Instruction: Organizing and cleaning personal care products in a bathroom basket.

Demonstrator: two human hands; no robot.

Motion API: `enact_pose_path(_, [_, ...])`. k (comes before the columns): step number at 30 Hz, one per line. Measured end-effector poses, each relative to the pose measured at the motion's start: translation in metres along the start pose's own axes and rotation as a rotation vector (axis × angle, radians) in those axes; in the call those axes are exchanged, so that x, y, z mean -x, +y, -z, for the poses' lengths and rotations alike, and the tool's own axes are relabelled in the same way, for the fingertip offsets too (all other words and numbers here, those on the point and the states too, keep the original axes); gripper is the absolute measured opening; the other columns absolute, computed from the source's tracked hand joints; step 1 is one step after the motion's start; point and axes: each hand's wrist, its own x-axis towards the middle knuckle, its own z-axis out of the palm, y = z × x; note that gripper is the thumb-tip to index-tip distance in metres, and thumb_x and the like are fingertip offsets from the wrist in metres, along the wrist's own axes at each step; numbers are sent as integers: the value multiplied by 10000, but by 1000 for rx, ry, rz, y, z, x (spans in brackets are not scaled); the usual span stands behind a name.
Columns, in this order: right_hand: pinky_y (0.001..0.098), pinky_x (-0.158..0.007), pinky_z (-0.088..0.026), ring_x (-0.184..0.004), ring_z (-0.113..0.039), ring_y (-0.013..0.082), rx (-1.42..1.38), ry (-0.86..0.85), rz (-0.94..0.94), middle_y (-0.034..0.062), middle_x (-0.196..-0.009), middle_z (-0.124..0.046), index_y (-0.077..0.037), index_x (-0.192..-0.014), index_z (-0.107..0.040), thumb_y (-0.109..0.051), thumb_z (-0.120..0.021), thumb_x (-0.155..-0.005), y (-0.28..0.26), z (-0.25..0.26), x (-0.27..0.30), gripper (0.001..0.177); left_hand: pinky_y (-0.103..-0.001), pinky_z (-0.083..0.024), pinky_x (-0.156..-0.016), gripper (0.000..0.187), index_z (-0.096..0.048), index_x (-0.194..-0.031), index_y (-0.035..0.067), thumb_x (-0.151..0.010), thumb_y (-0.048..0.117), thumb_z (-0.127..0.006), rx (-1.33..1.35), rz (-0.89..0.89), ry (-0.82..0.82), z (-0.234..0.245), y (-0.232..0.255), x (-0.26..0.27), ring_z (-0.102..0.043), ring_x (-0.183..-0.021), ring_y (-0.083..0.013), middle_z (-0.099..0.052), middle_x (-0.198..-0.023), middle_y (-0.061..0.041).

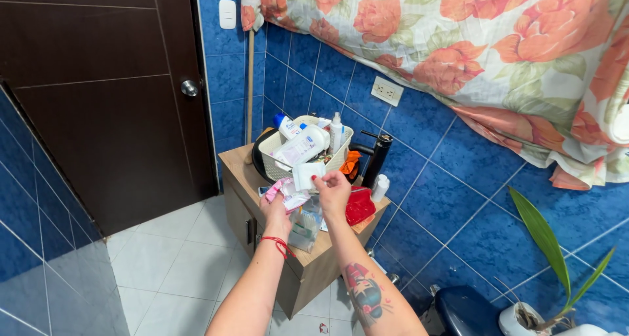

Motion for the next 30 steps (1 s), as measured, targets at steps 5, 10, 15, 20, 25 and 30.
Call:
enact_pose_path(5, [208,-573,-473,-639,-590,54,23,21,27,5,-741,-657,-25,-808,-590,-6,-833,-834,7,7,-2,245,-486,-629,-792,430,-503,-1334,107,-933,9,-619,-10,-9,4,5,-1,-10,-701,-1032,-282,-640,-1230,-103])
enact_pose_path(10, [216,-589,-505,-658,-608,56,-38,-27,55,15,-785,-650,-22,-899,-605,12,-796,-842,11,4,-2,203,-473,-602,-783,419,-488,-1316,132,-926,18,-591,-109,-21,4,-7,5,8,-660,-1029,-242,-613,-1210,-68])
enact_pose_path(15, [238,-612,-510,-711,-636,78,120,-138,12,56,-870,-712,36,-1164,-692,7,-742,-864,13,3,-3,306,-322,-534,-871,328,-550,-1296,68,-984,149,-609,-171,-131,-183,-15,-7,1,-614,-1034,-181,-637,-1196,-85])
enact_pose_path(20, [268,-720,-570,-808,-713,115,338,-185,87,99,-943,-770,48,-1158,-700,-24,-823,-762,3,0,0,420,-318,-518,-886,363,-511,-1311,77,-992,209,-623,-244,-116,-230,-38,10,32,-608,-1062,-163,-629,-1214,-83])
enact_pose_path(25, [278,-719,-578,-769,-721,144,425,-192,47,111,-870,-775,47,-1043,-730,-65,-850,-736,11,0,1,348,-320,-525,-896,434,-488,-1321,93,-933,207,-645,-285,-195,-245,-35,3,30,-618,-1075,-164,-627,-1216,-75])
enact_pose_path(30, [280,-575,-477,-652,-582,93,299,-200,-18,49,-725,-712,-23,-963,-622,-96,-674,-928,25,3,-5,96,-290,-508,-883,378,-547,-1291,83,-1014,336,-595,-232,-98,-170,-38,10,29,-608,-1060,-146,-634,-1192,-60])
